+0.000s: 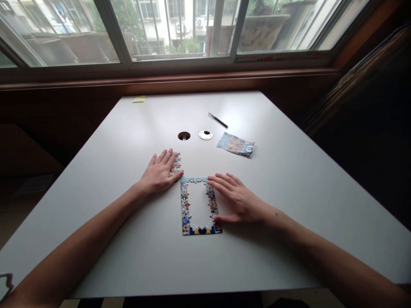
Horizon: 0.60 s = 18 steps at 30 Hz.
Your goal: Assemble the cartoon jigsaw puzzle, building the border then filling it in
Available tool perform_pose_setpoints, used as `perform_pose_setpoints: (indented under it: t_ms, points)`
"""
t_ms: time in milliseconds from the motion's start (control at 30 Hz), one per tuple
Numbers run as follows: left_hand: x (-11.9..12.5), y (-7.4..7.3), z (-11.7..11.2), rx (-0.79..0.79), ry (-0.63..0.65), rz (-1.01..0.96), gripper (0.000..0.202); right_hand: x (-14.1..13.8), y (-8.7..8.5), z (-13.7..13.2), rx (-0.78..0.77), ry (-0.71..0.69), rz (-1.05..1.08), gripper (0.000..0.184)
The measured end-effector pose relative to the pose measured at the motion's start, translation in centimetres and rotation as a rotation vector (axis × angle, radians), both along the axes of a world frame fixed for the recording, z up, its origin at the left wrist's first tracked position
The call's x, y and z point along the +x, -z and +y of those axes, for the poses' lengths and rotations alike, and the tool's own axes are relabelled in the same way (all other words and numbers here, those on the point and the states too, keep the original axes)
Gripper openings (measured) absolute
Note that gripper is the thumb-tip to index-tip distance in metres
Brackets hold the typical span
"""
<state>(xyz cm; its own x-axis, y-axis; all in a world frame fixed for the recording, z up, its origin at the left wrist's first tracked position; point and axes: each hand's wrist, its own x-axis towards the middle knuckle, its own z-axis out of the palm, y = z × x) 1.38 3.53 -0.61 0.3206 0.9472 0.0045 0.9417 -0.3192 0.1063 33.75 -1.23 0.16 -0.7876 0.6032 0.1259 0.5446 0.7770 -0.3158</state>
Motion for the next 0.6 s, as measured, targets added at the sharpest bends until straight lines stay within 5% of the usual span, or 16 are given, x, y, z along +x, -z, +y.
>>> perform_pose_setpoints:
  t_ms: [367, 600]
  points:
    - [-0.4, -0.1, -0.5, 0.014, 0.026, -0.043, 0.072, 0.7, -0.6, -0.3, -0.024, -0.046, -0.043, 0.096]
    - [-1.1, -0.4, -0.3, 0.119, 0.099, -0.238, 0.055, 0.5, -1.2, -0.1, -0.037, -0.044, 0.031, 0.094]
